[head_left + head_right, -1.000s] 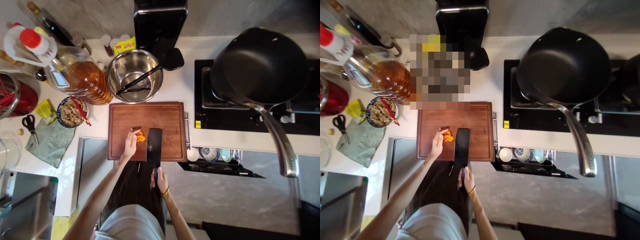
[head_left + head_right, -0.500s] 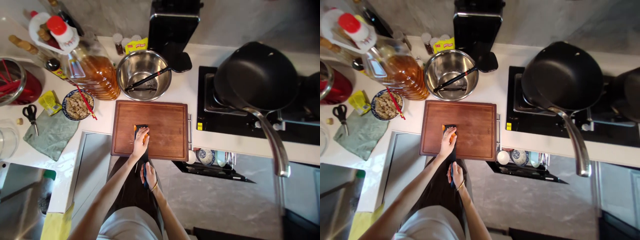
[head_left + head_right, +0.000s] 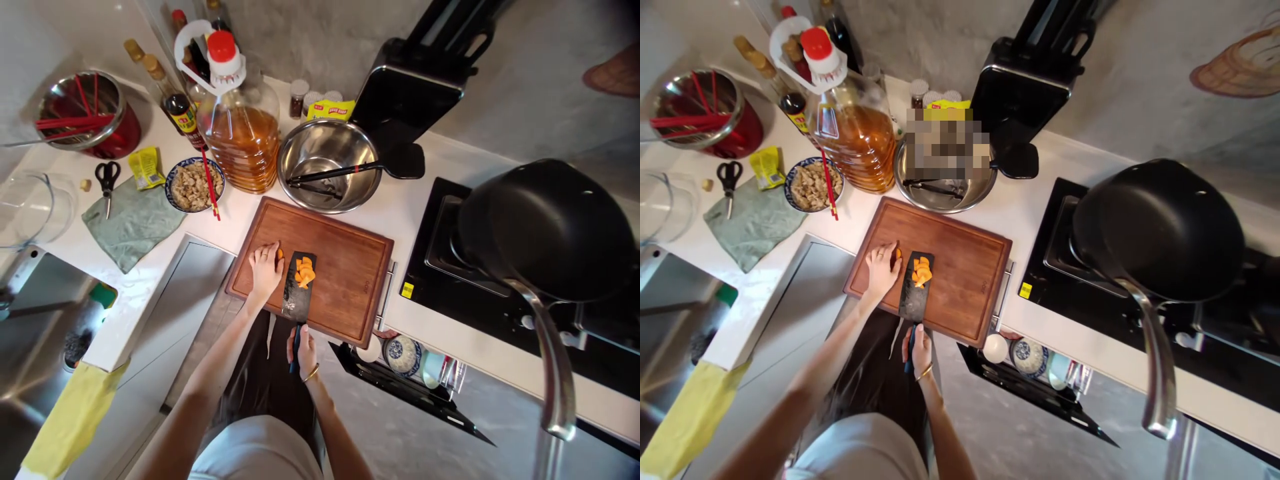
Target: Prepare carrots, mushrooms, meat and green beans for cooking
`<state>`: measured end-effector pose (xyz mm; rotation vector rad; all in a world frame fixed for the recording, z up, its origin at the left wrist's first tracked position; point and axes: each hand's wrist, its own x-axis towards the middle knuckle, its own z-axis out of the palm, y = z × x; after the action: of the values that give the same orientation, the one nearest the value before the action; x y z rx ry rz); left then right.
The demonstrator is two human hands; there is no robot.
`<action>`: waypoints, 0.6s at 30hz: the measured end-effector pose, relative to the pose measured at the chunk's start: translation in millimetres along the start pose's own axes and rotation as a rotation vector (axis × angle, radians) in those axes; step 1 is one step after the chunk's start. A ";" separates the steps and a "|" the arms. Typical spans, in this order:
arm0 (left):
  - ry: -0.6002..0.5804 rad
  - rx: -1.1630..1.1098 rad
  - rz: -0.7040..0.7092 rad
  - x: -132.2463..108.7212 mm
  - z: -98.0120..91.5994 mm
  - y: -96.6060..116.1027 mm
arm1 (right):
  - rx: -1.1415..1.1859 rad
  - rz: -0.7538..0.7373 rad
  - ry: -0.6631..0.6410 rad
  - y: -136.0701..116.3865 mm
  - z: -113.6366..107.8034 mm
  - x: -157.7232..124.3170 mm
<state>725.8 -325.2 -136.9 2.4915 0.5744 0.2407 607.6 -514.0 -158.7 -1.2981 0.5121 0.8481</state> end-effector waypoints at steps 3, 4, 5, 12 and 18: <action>-0.027 0.068 -0.028 4.7 1.9 6.9 | -0.032 -0.029 0.005 0.2 0.3 2.3; -0.029 0.072 -0.034 5.6 2.7 9.2 | -0.036 -0.040 0.003 -0.2 1.0 2.9; -0.030 0.068 -0.042 6.2 3.4 11.3 | -0.037 -0.049 -0.003 -0.9 1.7 3.3; 0.052 -0.123 -0.064 -6.6 -2.9 25.4 | -0.062 0.003 -0.056 -13.7 -5.1 -4.7; 0.241 -0.183 -0.087 -48.2 -26.4 33.4 | -0.207 0.060 -0.222 -43.0 -21.2 -21.9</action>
<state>686.8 -359.0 -98.4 2.2700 0.7227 0.5408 630.6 -541.9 -120.4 -1.3609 0.2939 1.1032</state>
